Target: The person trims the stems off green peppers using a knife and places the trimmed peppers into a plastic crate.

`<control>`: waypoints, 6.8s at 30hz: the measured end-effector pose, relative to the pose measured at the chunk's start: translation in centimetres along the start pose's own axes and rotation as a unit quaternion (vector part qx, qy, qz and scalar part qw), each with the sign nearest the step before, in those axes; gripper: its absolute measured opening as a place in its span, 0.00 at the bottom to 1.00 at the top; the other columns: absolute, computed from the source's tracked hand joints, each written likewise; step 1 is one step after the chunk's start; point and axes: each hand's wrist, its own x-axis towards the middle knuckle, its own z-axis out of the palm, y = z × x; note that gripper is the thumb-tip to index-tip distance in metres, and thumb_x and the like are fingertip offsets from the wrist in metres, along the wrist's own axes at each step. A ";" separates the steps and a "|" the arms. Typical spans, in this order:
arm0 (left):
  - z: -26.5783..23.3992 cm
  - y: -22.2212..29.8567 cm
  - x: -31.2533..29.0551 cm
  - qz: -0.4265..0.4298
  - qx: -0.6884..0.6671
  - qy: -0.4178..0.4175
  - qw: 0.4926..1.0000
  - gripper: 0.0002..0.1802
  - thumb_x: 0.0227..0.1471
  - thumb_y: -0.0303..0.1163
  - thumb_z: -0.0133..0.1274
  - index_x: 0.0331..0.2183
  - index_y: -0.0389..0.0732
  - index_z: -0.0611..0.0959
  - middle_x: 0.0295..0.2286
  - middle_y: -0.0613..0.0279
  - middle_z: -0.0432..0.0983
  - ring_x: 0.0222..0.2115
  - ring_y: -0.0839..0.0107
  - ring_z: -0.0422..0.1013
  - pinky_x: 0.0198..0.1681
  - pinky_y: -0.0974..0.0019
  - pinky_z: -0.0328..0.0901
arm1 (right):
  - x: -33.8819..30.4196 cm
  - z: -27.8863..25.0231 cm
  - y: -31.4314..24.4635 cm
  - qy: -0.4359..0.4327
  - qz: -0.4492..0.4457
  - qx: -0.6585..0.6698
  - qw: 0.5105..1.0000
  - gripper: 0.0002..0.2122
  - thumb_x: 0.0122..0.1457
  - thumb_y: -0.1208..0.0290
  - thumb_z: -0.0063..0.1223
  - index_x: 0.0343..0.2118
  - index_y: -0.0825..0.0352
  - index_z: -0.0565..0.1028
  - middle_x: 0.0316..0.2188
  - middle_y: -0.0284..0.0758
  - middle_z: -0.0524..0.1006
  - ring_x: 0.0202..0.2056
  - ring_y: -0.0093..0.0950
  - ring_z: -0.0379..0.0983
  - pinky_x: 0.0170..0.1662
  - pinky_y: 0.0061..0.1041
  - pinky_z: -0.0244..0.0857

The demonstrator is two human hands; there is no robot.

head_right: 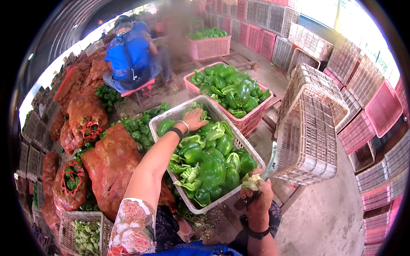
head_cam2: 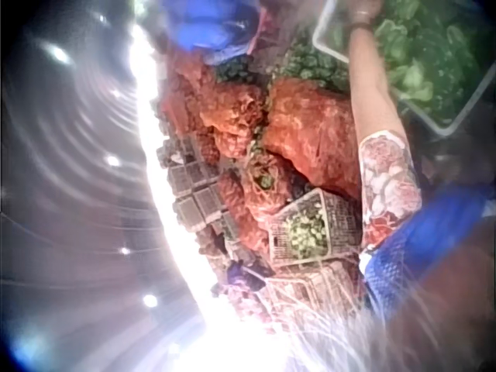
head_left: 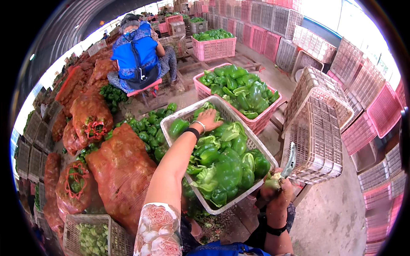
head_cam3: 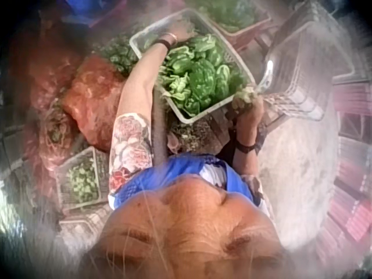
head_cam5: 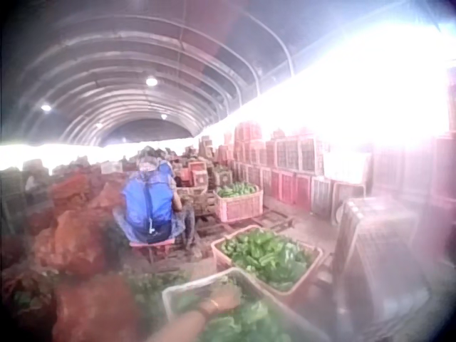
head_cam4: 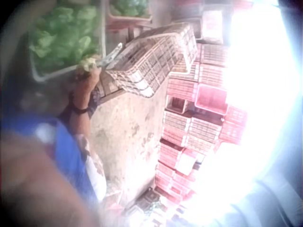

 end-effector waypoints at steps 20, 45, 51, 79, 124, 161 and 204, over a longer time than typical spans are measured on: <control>-18.0 5.2 -61.0 -0.466 -0.218 0.011 0.857 0.17 0.45 0.35 0.57 0.39 0.40 0.82 0.32 0.50 0.79 0.33 0.56 0.75 0.39 0.60 0.69 | -0.3 18.4 6.5 0.002 -0.202 0.025 0.979 0.05 0.56 0.71 0.48 0.28 0.68 0.69 0.14 0.29 0.64 0.16 0.20 0.60 0.22 0.19 0.57; -2.7 15.5 -68.9 -0.404 -0.008 -0.239 0.883 0.39 0.39 0.30 0.59 0.56 0.48 0.66 0.52 0.55 0.64 0.57 0.53 0.56 0.53 0.46 0.59 | -6.4 17.7 11.8 -0.221 -0.065 -0.316 0.920 0.19 0.54 0.83 0.43 0.51 0.71 0.70 0.27 0.39 0.72 0.14 0.16 0.57 0.18 0.15 0.56; 3.1 13.2 -70.3 -0.419 -0.034 -0.296 0.858 0.30 0.42 0.32 0.56 0.51 0.47 0.73 0.51 0.56 0.65 0.52 0.55 0.61 0.54 0.49 0.58 | -7.0 16.7 11.1 -0.238 -0.093 -0.339 0.905 0.15 0.56 0.81 0.46 0.48 0.72 0.72 0.24 0.36 0.73 0.15 0.15 0.62 0.17 0.13 0.55; -30.1 11.5 -37.9 -0.214 -0.885 0.225 0.348 0.22 0.57 0.50 0.46 0.45 0.44 0.74 0.37 0.61 0.75 0.32 0.65 0.70 0.31 0.64 0.64 | -10.1 15.0 12.3 -0.423 -0.369 -0.589 0.581 0.12 0.50 0.78 0.46 0.40 0.68 0.70 0.29 0.43 0.76 0.27 0.42 0.74 0.30 0.39 0.68; -17.2 11.6 -24.2 -0.232 -0.857 0.062 0.456 0.17 0.53 0.37 0.54 0.45 0.48 0.77 0.40 0.64 0.76 0.42 0.67 0.71 0.44 0.53 0.65 | 0.4 9.5 8.3 -0.296 -0.235 -0.494 0.783 0.19 0.42 0.73 0.64 0.38 0.74 0.75 0.34 0.44 0.78 0.34 0.32 0.75 0.40 0.30 0.68; -21.8 18.4 -20.6 -0.204 -0.735 0.231 0.604 0.22 0.38 0.18 0.62 0.38 0.40 0.74 0.34 0.66 0.72 0.34 0.75 0.69 0.38 0.71 0.67 | 5.1 4.4 10.9 0.062 -0.125 -0.347 0.927 0.09 0.45 0.73 0.59 0.28 0.73 0.77 0.22 0.33 0.77 0.23 0.22 0.71 0.28 0.23 0.65; -17.4 12.0 -15.2 0.029 -0.321 0.064 0.944 0.13 0.54 0.34 0.51 0.37 0.35 0.74 0.42 0.46 0.67 0.45 0.50 0.66 0.50 0.58 0.61 | 7.0 3.5 7.0 0.117 0.007 0.057 0.991 0.08 0.63 0.67 0.42 0.36 0.66 0.70 0.26 0.33 0.72 0.19 0.18 0.61 0.21 0.17 0.57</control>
